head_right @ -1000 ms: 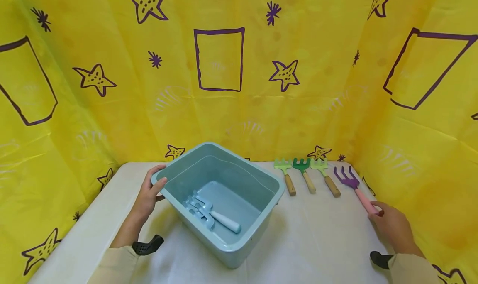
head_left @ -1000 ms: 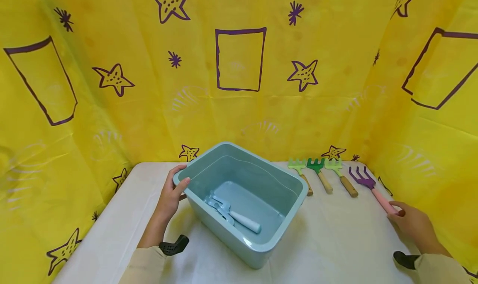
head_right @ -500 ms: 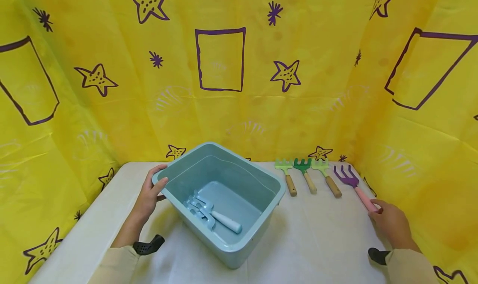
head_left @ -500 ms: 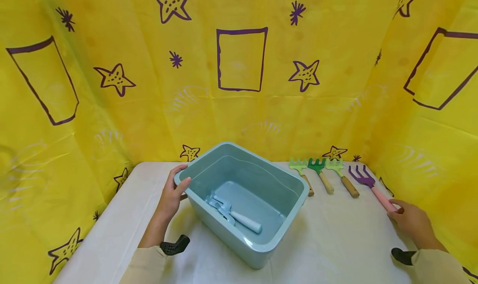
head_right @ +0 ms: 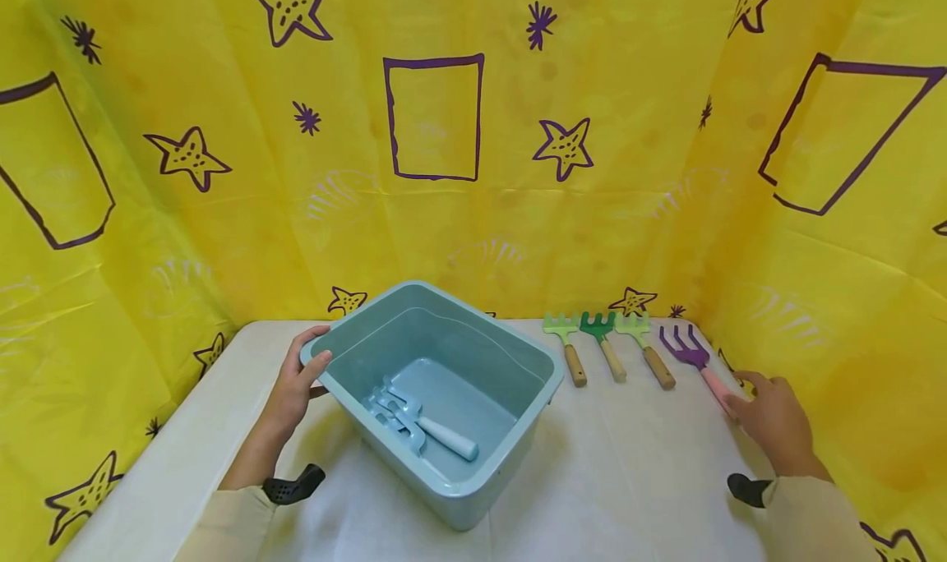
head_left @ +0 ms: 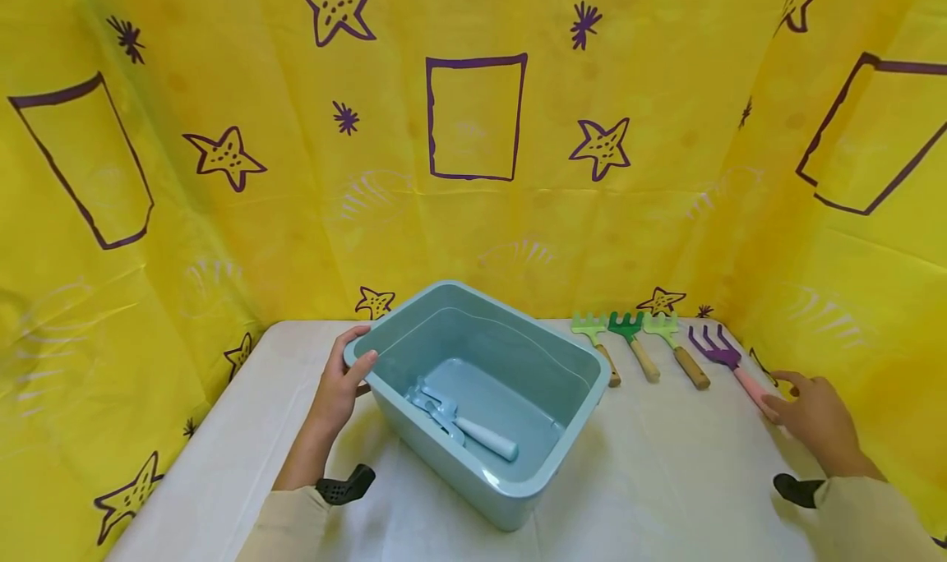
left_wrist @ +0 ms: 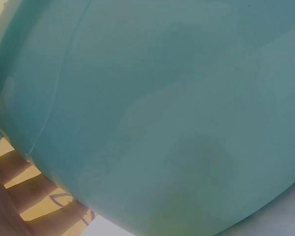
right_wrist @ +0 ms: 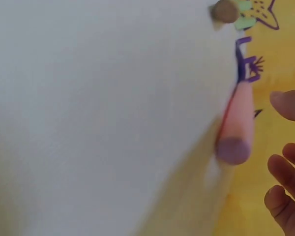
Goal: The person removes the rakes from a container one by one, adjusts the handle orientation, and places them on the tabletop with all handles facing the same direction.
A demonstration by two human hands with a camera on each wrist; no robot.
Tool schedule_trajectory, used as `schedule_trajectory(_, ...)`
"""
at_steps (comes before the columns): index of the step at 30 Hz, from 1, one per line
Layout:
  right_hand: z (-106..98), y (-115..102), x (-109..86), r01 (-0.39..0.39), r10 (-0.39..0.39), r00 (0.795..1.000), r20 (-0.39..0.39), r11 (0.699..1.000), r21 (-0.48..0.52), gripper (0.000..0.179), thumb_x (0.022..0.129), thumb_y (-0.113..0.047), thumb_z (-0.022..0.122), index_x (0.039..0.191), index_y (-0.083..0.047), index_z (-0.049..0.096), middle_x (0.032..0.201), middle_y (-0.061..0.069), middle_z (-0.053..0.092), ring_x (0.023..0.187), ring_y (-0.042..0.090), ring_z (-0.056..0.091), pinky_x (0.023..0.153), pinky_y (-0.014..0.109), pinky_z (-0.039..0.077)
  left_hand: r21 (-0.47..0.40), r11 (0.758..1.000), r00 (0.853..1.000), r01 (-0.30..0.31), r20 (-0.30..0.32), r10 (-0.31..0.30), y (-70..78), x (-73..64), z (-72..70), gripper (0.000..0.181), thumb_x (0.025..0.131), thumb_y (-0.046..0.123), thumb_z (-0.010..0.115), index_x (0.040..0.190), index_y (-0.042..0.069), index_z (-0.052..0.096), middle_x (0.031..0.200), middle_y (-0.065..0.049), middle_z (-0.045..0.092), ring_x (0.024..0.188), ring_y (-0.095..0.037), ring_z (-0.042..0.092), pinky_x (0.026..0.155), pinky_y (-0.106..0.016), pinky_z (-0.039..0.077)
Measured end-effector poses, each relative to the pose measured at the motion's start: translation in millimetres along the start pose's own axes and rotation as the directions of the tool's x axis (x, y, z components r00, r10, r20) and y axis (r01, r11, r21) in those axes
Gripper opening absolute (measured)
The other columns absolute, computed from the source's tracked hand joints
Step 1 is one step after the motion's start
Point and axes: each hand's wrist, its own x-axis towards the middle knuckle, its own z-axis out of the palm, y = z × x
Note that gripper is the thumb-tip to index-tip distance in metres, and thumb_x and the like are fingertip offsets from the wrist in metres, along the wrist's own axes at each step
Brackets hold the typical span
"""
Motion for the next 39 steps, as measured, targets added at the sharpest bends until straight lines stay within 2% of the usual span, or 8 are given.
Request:
schedule_trajectory(5, -12.8, -19.3, 15.8, 0.009, -0.009, 1.0, -0.016, 1.0, 0.005, 0.059, 0.091, -0.033, 0.068, 0.127, 0.01, 0.049, 0.102, 0.034, 0.049, 0.088, 0.047, 0.047, 0.068, 0.056, 0.047, 0.003, 1.0, 1.0, 0.004, 0.001, -0.004, -1.0, 0.4, 0.1, 0.051, 0.1, 0.03, 0.053, 0.146, 0.023, 0.032, 0.148, -0.012, 0.037, 0.126, -0.042, 0.043, 0.094, -0.064, 0.041)
schedule_trajectory(12, -29.0, -57.5, 38.6, 0.106, -0.104, 0.988, -0.112, 0.994, 0.017, 0.049, 0.094, -0.026, 0.064, 0.127, 0.008, 0.05, 0.104, 0.032, 0.05, 0.088, 0.046, 0.048, 0.068, 0.056, 0.045, -0.004, 1.0, 1.0, 0.006, 0.002, -0.006, -1.7, 0.9, 0.2, 0.051, 0.1, 0.031, 0.053, 0.146, 0.024, 0.032, 0.148, -0.013, 0.037, 0.126, -0.042, 0.043, 0.094, -0.064, 0.041)
schedule_trajectory(18, -37.7, -91.0, 56.5, 0.166, -0.156, 0.978, -0.139, 0.984, 0.063, 0.051, 0.094, -0.028, 0.064, 0.13, 0.006, 0.05, 0.105, 0.028, 0.049, 0.09, 0.043, 0.05, 0.067, 0.051, 0.047, -0.001, 1.0, 1.0, 0.012, 0.001, -0.012, -3.8, 0.6, 0.8, 0.05, 0.1, 0.031, 0.052, 0.145, 0.024, 0.032, 0.148, -0.013, 0.036, 0.126, -0.042, 0.043, 0.094, -0.065, 0.041)
schedule_trajectory(22, -44.7, -115.6, 67.6, 0.213, -0.199, 0.968, -0.155, 0.974, 0.078, 0.052, 0.095, -0.03, 0.063, 0.132, 0.004, 0.05, 0.108, 0.028, 0.05, 0.092, 0.043, 0.051, 0.069, 0.051, 0.048, 0.004, 1.0, 1.0, 0.01, 0.005, -0.01, -3.8, 0.3, 1.4, 0.051, 0.1, 0.032, 0.053, 0.146, 0.024, 0.032, 0.148, -0.013, 0.036, 0.127, -0.043, 0.042, 0.093, -0.065, 0.041)
schedule_trajectory(30, -61.4, -170.9, 86.6, 0.265, -0.253, 0.959, -0.125, 0.96, 0.092, 0.053, 0.096, -0.03, 0.061, 0.137, -0.001, 0.047, 0.116, 0.027, 0.048, 0.097, 0.043, 0.051, 0.075, 0.055, 0.049, -0.004, 1.0, 1.0, 0.011, 0.013, -0.011, -1.4, 0.4, 0.0, 0.052, 0.101, 0.03, 0.052, 0.148, 0.023, 0.03, 0.15, -0.014, 0.033, 0.128, -0.043, 0.041, 0.093, -0.065, 0.041)
schedule_trajectory(32, -63.7, -184.9, 89.8, 0.284, -0.274, 0.955, -0.111, 0.955, 0.09, 0.052, 0.095, -0.029, 0.062, 0.137, -0.001, 0.048, 0.117, 0.027, 0.048, 0.097, 0.043, 0.052, 0.076, 0.055, 0.049, -0.003, 1.0, 1.0, 0.014, 0.019, -0.014, 7.4, -2.6, 0.8, 0.053, 0.101, 0.027, 0.051, 0.148, 0.02, 0.029, 0.151, -0.017, 0.032, 0.128, -0.045, 0.04, 0.094, -0.065, 0.04)
schedule_trajectory(37, -63.1, -221.8, 96.4, 0.282, -0.279, 0.959, -0.041, 0.952, 0.116, 0.054, 0.095, -0.032, 0.063, 0.138, -0.002, 0.048, 0.122, 0.028, 0.048, 0.101, 0.044, 0.052, 0.079, 0.054, 0.05, -0.001, 1.0, 1.0, 0.005, 0.015, -0.005, 7.2, -3.4, 0.5, 0.052, 0.101, 0.028, 0.051, 0.148, 0.021, 0.03, 0.15, -0.016, 0.034, 0.127, -0.044, 0.041, 0.094, -0.065, 0.04)
schedule_trajectory(39, -61.2, -235.5, 98.9, 0.28, -0.279, 0.96, -0.023, 0.951, 0.133, 0.054, 0.095, -0.032, 0.063, 0.138, -0.003, 0.048, 0.123, 0.027, 0.048, 0.103, 0.043, 0.051, 0.08, 0.053, 0.051, 0.0, 1.0, 1.0, -0.001, 0.008, 0.001, -0.9, -0.6, -0.5, 0.051, 0.101, 0.031, 0.052, 0.147, 0.025, 0.031, 0.149, -0.014, 0.035, 0.127, -0.043, 0.042, 0.093, -0.065, 0.041)
